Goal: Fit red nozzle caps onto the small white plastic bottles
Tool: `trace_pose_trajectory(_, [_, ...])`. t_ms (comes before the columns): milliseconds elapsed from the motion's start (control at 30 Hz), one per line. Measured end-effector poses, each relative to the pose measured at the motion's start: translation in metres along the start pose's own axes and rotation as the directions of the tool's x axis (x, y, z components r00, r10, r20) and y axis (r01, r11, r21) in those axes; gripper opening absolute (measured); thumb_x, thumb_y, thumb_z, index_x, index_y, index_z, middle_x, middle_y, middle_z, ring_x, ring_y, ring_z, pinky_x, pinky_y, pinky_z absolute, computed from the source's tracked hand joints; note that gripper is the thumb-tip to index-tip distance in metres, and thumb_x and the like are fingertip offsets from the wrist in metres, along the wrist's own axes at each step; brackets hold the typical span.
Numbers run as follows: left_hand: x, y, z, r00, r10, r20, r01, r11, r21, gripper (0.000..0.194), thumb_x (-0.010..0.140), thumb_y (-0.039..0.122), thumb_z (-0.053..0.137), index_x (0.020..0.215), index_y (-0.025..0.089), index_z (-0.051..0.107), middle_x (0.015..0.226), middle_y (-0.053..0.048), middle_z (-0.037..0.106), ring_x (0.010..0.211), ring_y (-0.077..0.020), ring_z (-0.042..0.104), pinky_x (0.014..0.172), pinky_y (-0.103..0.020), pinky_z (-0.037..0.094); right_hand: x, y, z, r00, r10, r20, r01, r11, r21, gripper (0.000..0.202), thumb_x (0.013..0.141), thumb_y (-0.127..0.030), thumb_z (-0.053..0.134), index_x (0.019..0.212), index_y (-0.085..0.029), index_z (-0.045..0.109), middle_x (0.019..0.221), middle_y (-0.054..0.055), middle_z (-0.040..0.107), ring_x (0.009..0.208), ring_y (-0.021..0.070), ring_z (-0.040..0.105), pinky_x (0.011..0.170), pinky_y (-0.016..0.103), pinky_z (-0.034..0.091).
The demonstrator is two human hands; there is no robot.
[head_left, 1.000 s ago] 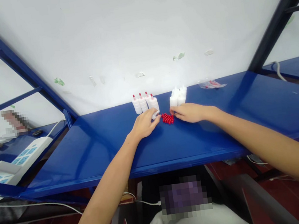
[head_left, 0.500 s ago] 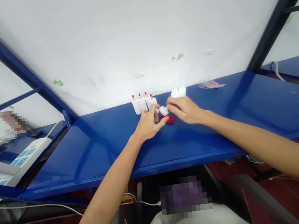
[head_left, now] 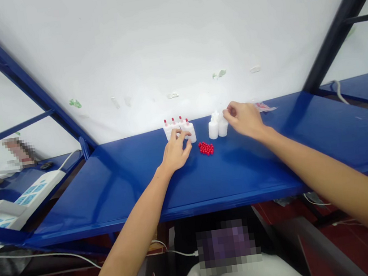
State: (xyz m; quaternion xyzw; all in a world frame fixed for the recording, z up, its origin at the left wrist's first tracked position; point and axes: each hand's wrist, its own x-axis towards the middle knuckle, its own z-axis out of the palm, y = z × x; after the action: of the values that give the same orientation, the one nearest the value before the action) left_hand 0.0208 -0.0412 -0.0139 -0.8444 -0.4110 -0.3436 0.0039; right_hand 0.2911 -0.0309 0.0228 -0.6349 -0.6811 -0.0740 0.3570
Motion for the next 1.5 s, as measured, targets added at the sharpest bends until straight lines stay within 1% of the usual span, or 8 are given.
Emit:
trace_pose_trajectory(433, [0.011,-0.001,0.012,0.993,0.005,0.121,-0.008,1.000,0.024,0.054,0.099,0.039,0.040,0.152,0.032,0.031,0.159,-0.014,0.024,0.079,-0.0150,0.063,0.076,-0.036,0.056,0.001,0.004,0.006,0.992,0.035,0.119,-0.028,0.998,-0.060,0.031,0.090,-0.044,0.046,0.083,-0.020,0.065,0.076,0.009,0.070,0.071,0.0251,0.060,0.058,0.031,0.031])
trace_pose_trajectory(600, [0.013,0.001,0.013,0.996,0.004,0.093,-0.009,0.998,0.058,0.050,0.098,0.036,0.042,0.147,0.025,0.039,0.153,-0.014,0.035,0.099,-0.0211,0.062,0.083,-0.036,0.054,0.002,0.003,0.005,0.992,0.022,0.121,-0.017,0.999,-0.041,0.028,0.088,-0.039,0.048,0.082,-0.020,0.067,0.076,0.010,0.071,0.069,0.0241,0.058,0.059,0.031,0.032])
trace_pose_trajectory(867, [0.013,0.004,0.008,0.995,0.014,-0.095,-0.005,0.995,0.096,0.026,0.099,0.034,0.044,0.116,0.020,0.059,0.118,-0.011,0.051,0.106,-0.0224,0.055,0.090,-0.036,0.051,0.002,0.006,0.007,0.988,0.027,0.150,-0.025,1.000,-0.018,0.029,0.088,-0.044,0.048,0.080,-0.021,0.064,0.074,0.008,0.069,0.070,0.0236,0.058,0.058,0.030,0.031])
trace_pose_trajectory(1033, [0.014,-0.001,0.013,0.995,0.000,-0.101,-0.006,0.998,-0.056,0.026,0.098,0.027,0.044,0.121,0.020,0.051,0.124,-0.013,0.050,0.104,-0.0209,0.058,0.090,-0.037,0.050,0.002,0.004,0.006,0.989,0.031,0.145,-0.037,0.999,0.038,0.032,0.090,-0.044,0.045,0.077,-0.020,0.061,0.072,0.009,0.068,0.068,0.0230,0.058,0.060,0.031,0.034])
trace_pose_trajectory(1167, [0.016,-0.009,0.022,0.981,-0.106,-0.162,0.064,0.967,-0.248,0.055,0.092,0.032,0.058,0.140,0.021,0.036,0.127,-0.014,0.057,0.112,-0.0229,0.058,0.094,-0.039,0.049,0.001,0.003,0.006,0.984,0.064,0.167,-0.082,0.991,0.102,0.032,0.090,-0.041,0.045,0.070,-0.020,0.058,0.071,0.009,0.068,0.066,0.0218,0.060,0.061,0.031,0.036])
trace_pose_trajectory(1367, [0.012,-0.010,0.028,0.985,-0.172,0.004,0.150,0.845,-0.513,0.037,0.093,0.044,0.055,0.119,0.017,0.056,0.115,-0.011,0.066,0.099,-0.0207,0.065,0.088,-0.033,0.052,-0.003,-0.004,0.000,0.997,-0.014,0.071,-0.001,0.979,0.206,0.029,0.088,-0.034,0.047,0.064,-0.020,0.055,0.057,0.005,0.063,0.059,0.0190,0.058,0.060,0.030,0.039])
trace_pose_trajectory(1433, [0.010,-0.008,0.028,0.987,-0.152,0.057,0.157,0.810,-0.565,0.035,0.096,0.044,0.050,0.121,0.019,0.051,0.106,-0.008,0.066,0.090,-0.0169,0.065,0.084,-0.030,0.052,-0.007,-0.010,-0.002,0.978,-0.133,0.162,0.074,0.941,0.330,0.026,0.087,-0.029,0.046,0.065,-0.020,0.055,0.057,0.003,0.063,0.057,0.0169,0.058,0.060,0.029,0.041])
trace_pose_trajectory(1500, [0.010,-0.007,0.028,0.986,-0.136,0.094,0.165,0.785,-0.598,0.033,0.097,0.043,0.048,0.121,0.020,0.048,0.099,-0.005,0.063,0.081,-0.0138,0.063,0.079,-0.027,0.051,-0.010,-0.015,-0.001,0.901,-0.281,0.332,0.098,0.875,0.474,0.023,0.088,-0.025,0.045,0.071,-0.019,0.059,0.065,0.002,0.067,0.060,0.0160,0.062,0.062,0.027,0.045])
